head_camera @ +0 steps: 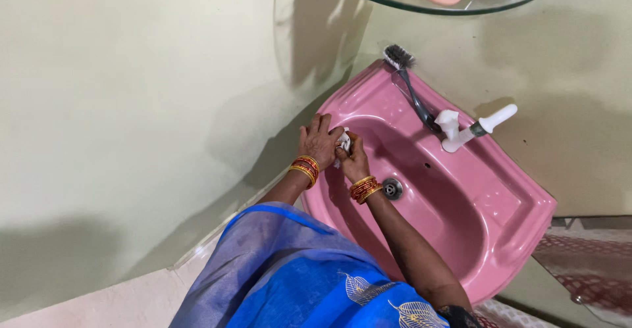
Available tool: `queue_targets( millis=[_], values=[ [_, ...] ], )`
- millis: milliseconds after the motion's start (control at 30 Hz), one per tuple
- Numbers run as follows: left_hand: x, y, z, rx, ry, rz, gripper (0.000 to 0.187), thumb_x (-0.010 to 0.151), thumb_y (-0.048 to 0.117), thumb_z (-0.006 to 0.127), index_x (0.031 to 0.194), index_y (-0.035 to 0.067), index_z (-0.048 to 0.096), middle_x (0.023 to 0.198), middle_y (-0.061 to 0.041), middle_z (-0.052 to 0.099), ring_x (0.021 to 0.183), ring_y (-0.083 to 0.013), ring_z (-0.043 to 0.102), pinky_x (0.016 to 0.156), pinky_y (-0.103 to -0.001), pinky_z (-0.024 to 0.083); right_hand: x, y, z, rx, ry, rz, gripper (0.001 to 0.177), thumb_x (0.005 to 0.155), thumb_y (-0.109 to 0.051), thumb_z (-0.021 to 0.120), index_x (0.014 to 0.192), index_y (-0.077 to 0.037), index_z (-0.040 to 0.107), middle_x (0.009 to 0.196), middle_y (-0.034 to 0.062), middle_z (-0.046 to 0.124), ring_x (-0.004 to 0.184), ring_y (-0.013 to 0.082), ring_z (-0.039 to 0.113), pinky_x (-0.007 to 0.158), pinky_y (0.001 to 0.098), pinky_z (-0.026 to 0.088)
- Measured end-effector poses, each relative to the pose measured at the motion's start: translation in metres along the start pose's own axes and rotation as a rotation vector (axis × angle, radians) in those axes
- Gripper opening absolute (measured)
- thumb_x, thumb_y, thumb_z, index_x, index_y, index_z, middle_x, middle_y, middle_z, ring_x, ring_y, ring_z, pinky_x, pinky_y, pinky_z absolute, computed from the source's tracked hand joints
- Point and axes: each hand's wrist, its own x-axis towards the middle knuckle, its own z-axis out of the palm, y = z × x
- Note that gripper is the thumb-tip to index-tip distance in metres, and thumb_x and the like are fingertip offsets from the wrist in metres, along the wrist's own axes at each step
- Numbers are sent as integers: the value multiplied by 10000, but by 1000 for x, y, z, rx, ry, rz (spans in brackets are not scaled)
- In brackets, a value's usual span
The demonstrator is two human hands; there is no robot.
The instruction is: The person wipes the interior basin, faucet, and surrounding rim of a pink bathroom sink using a white cloth. They repeatedly rub and wipe different areas of the sink surface throughout the clip.
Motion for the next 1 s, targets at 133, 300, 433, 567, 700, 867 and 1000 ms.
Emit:
queue_targets(
  millis=[133, 300, 433, 567, 700, 867, 1000],
  values=[
    [18, -5, 9, 5, 241, 166, 422, 848, 306, 693, 1261, 259, 620, 1501, -92, 404, 1449, -320, 308, 1050, -579, 341, 4, -7, 0, -48, 99, -14, 599, 932, -49, 593, 1482, -94, 361, 1325, 178, 638, 1167, 246, 672, 964, 376, 565],
    [34, -12, 29, 13, 356, 295, 498, 877, 260, 657, 1371, 258, 592, 1506, -65, 444, 1405, -289, 395, 1048, -549, 347, 9, -8, -10, -340, 258, -419, 714, 902, -25, 684, 1536, -55, 358, 1434, 273, 466, 1313, 413, 490, 1090, 503, 429],
    [45, -7, 27, 82, 301, 323, 441, 958, 208, 618, 1381, 325, 567, 1431, -44, 492, 1375, -255, 438, 1024, -513, 360, 29, -7, -35, -574, 309, -239, 617, 878, -47, 704, 1470, -111, 541, 1318, 201, 496, 1250, 374, 520, 1066, 489, 491],
    [48, 0, 16, 163, 240, 343, 519, 842, 200, 620, 1335, 352, 558, 1300, -85, 520, 1258, -294, 444, 978, -528, 361, 40, -1, -58, -796, 378, -194, 553, 865, -26, 702, 1392, -174, 625, 1307, 214, 494, 1164, 390, 512, 923, 494, 523],
    [47, 2, 13, 194, 214, 383, 419, 876, 213, 633, 1278, 310, 570, 1300, -48, 528, 1280, -272, 442, 971, -497, 369, 35, 11, -64, -840, 466, -369, 380, 870, -15, 730, 1221, -143, 659, 1235, 161, 546, 1141, 342, 562, 945, 474, 535],
    [50, 0, 18, 296, 82, 414, 323, 855, 190, 640, 1169, 267, 649, 1268, -1, 534, 1272, -226, 442, 997, -472, 368, 33, 36, -54, -904, 251, -251, 463, 650, -31, 787, 1091, -34, 647, 1097, 196, 607, 1016, 377, 600, 853, 481, 534],
    [50, 1, 21, 264, 20, 418, 257, 829, 245, 683, 1079, 205, 723, 1231, -18, 541, 1261, -227, 440, 951, -437, 367, 51, 65, -46, -923, 202, -175, 323, 819, -169, 788, 1074, -30, 645, 1068, 190, 679, 950, 354, 671, 807, 477, 559]
  ],
)
